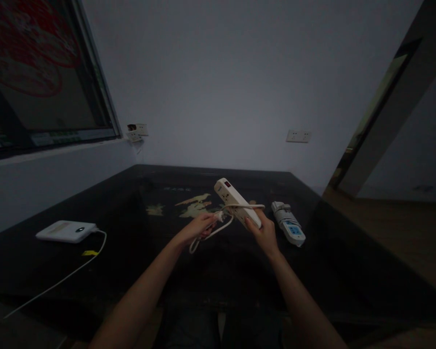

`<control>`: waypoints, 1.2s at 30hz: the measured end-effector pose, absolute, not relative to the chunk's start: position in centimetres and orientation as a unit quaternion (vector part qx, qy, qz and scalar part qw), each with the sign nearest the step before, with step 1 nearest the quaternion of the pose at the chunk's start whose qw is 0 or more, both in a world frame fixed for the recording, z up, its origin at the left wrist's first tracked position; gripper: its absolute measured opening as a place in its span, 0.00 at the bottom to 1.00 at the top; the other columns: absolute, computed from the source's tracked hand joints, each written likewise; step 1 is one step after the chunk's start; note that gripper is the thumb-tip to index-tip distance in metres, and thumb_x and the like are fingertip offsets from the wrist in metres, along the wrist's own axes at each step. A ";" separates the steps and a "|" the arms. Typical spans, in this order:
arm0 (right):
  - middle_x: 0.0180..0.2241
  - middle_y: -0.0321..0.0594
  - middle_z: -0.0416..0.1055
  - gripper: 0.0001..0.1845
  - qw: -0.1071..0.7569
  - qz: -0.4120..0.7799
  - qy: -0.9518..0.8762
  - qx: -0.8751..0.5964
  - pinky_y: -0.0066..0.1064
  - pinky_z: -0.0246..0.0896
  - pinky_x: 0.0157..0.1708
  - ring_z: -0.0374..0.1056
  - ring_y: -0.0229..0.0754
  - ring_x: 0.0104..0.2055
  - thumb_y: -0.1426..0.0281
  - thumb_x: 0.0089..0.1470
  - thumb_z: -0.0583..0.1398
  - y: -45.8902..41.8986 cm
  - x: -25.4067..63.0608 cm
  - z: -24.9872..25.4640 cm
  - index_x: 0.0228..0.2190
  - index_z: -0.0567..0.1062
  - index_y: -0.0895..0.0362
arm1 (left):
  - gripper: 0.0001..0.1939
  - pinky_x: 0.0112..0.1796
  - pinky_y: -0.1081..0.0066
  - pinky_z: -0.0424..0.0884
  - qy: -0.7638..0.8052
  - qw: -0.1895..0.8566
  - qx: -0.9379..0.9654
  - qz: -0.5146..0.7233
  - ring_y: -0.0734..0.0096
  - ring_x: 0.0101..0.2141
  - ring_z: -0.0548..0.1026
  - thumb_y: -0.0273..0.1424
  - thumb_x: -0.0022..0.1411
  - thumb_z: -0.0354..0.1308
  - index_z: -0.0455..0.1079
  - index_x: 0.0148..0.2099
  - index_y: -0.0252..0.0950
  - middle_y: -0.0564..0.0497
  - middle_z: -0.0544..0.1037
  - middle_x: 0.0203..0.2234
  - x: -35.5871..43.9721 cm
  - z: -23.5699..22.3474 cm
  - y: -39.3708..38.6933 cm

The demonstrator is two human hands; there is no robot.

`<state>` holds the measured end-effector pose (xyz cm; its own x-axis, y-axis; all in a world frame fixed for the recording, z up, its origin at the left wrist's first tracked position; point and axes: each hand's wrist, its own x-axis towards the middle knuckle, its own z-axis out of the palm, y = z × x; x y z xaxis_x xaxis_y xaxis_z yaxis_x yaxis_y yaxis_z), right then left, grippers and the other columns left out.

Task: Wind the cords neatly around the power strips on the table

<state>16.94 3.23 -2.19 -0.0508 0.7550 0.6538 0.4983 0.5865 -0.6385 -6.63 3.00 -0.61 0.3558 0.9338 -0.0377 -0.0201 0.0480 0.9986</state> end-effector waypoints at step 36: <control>0.39 0.42 0.76 0.22 0.511 0.151 -0.733 -0.423 0.31 0.65 0.36 0.72 0.47 0.37 0.59 0.55 0.57 2.6 15.4 -2.7 0.47 0.73 0.57 | 0.19 0.23 0.77 0.54 0.466 0.452 0.520 0.556 0.78 0.18 0.63 0.38 0.48 0.66 0.63 0.38 0.35 0.60 0.67 0.18 -5.0 -4.1 5.5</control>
<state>15.41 2.55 -2.74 -0.1215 0.7741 0.6213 0.4657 0.5972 -0.6530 -4.99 5.54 -4.06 -0.0518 0.9863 0.1564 -0.0172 -0.1575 0.9874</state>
